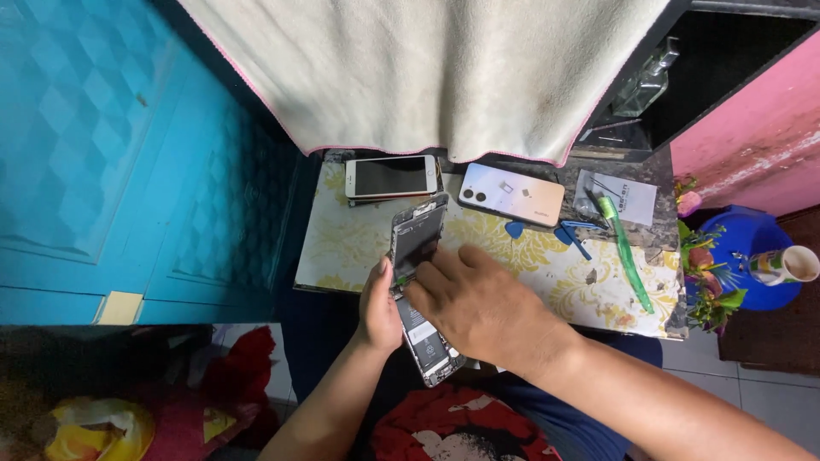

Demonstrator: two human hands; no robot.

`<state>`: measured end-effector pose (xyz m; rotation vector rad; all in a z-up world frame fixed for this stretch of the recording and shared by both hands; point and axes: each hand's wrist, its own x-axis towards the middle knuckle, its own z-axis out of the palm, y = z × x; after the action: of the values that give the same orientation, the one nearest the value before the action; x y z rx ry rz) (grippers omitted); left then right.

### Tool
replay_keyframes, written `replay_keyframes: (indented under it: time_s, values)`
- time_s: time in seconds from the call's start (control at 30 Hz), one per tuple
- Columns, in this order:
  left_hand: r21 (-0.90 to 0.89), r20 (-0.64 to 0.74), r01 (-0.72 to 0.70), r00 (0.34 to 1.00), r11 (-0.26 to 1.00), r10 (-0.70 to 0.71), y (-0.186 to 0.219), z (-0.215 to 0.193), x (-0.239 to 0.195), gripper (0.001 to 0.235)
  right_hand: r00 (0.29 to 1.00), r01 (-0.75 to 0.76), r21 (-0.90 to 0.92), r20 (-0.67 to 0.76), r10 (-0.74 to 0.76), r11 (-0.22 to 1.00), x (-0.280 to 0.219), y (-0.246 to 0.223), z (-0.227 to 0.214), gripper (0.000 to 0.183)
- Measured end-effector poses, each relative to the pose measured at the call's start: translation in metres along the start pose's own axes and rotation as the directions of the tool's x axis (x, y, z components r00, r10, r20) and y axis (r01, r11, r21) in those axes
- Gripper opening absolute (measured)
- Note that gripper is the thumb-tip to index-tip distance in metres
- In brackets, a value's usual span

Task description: The person uses tweezers to remove small components from the back of a smartphone and places them on the table. They then use the tweezers to manipulate internal parts of the phone, including the battery area, while holding the device in their left hand.

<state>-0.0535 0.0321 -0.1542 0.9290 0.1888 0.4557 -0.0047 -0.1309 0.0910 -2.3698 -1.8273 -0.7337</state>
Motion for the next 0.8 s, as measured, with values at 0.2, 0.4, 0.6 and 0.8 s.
replay_keyframes:
  time_s: [0.2, 0.4, 0.6, 0.8]
  values:
    - [0.046, -0.001, -0.118, 0.993, 0.992, 0.118, 0.023, 0.031, 0.001, 0.037, 0.987, 0.119, -0.063, -0.104, -0.125, 0.991, 0.004, 0.002, -0.002, 0.02]
    - [0.023, 0.077, -0.137, 0.988, 0.99, 0.135, 0.032, 0.04, -0.003, 0.037, 0.988, 0.114, -0.04, -0.099, -0.118, 0.993, 0.012, 0.001, -0.009, 0.014]
    - [0.12, 0.063, -0.122, 0.991, 0.985, 0.115, -0.025, -0.052, 0.001, 0.037, 0.978, 0.19, -0.06, -0.075, -0.194, 0.98, 0.004, 0.009, 0.002, 0.011]
    - [0.245, 0.153, -0.331, 0.941, 0.911, 0.3, -0.012, -0.023, -0.006, 0.035, 0.99, 0.128, -0.122, -0.045, -0.135, 0.984, 0.006, -0.004, 0.001, 0.013]
